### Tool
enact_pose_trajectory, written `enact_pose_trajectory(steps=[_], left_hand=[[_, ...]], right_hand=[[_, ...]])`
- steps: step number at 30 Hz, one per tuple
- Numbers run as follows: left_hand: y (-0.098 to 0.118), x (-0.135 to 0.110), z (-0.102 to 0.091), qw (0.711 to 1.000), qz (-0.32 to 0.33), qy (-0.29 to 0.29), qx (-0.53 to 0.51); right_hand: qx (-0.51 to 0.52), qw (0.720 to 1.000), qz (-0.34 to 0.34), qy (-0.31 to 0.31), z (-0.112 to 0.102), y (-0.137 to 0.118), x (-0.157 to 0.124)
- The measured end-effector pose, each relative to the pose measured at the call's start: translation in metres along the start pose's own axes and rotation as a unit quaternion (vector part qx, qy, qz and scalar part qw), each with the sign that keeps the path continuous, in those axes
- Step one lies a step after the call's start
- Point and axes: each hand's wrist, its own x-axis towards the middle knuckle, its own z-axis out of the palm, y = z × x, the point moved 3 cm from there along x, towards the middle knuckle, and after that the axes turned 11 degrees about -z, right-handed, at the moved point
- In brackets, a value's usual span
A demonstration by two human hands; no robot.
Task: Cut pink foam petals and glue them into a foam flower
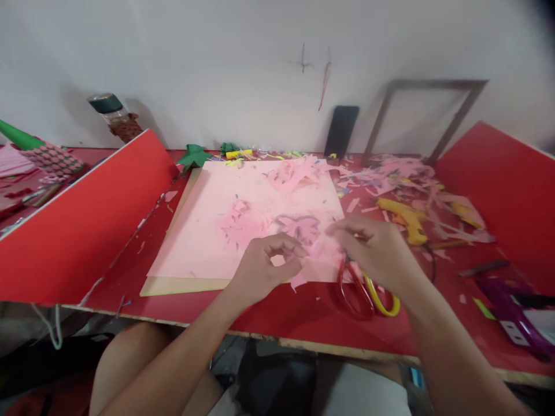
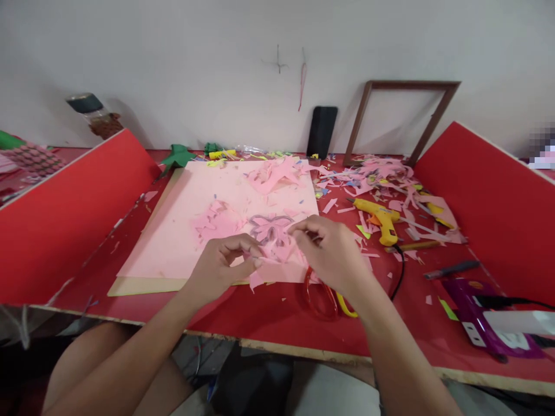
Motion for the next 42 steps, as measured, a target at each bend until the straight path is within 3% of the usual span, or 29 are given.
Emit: enact_pose_trajectory(steps=[4, 7, 9, 11, 13, 15, 17, 19, 21, 23, 25, 27, 30, 33, 42], left_hand=[[0.003, -0.005, 0.006, 0.997, 0.004, -0.034, 0.069], [0.000, -0.005, 0.007, 0.997, -0.002, -0.035, 0.076], [-0.004, -0.003, 0.005, 0.999, -0.008, -0.010, 0.043], [-0.009, 0.001, 0.002, 0.999, -0.032, 0.027, -0.008], [-0.013, 0.004, -0.001, 0.995, -0.069, 0.053, -0.054], [-0.014, 0.007, -0.003, 0.990, -0.093, 0.070, -0.082], [-0.014, 0.008, -0.004, 0.987, -0.100, 0.082, -0.100], [-0.014, 0.009, -0.006, 0.984, -0.104, 0.094, -0.110], [-0.016, 0.010, -0.007, 0.982, -0.112, 0.103, -0.112], [-0.018, 0.011, -0.009, 0.979, -0.122, 0.115, -0.114], [-0.019, 0.012, -0.010, 0.974, -0.133, 0.123, -0.135], [-0.019, 0.012, -0.011, 0.967, -0.146, 0.124, -0.167], [-0.016, 0.012, -0.012, 0.961, -0.147, 0.131, -0.193], [-0.014, 0.012, -0.013, 0.964, -0.129, 0.142, -0.184], [-0.025, 0.015, -0.010, 0.957, -0.147, 0.153, -0.198]], right_hand=[[0.043, 0.991, -0.034, -0.122, 0.025, -0.015, -0.006], [0.031, 0.990, -0.011, -0.134, 0.023, -0.013, -0.005], [0.005, 0.996, 0.019, -0.084, 0.008, -0.003, -0.001], [-0.061, 0.996, 0.057, 0.036, -0.016, 0.015, 0.006], [-0.166, 0.970, 0.090, 0.154, -0.041, 0.036, 0.011], [-0.274, 0.944, 0.103, 0.151, -0.056, 0.056, 0.014], [-0.326, 0.936, 0.091, 0.100, -0.063, 0.070, 0.015], [-0.347, 0.927, 0.098, 0.098, -0.067, 0.073, 0.012], [-0.344, 0.925, 0.094, 0.133, -0.068, 0.062, 0.009], [-0.284, 0.943, 0.049, 0.166, -0.058, 0.042, 0.012], [-0.120, 0.978, 0.011, 0.170, -0.036, 0.023, 0.018], [0.040, 0.990, 0.012, 0.133, -0.007, 0.012, 0.026], [0.174, 0.984, 0.016, 0.035, 0.035, 0.005, 0.033], [0.239, 0.970, 0.025, -0.015, 0.056, 0.007, 0.031], [0.370, 0.922, 0.112, -0.007, 0.074, 0.008, 0.020]])
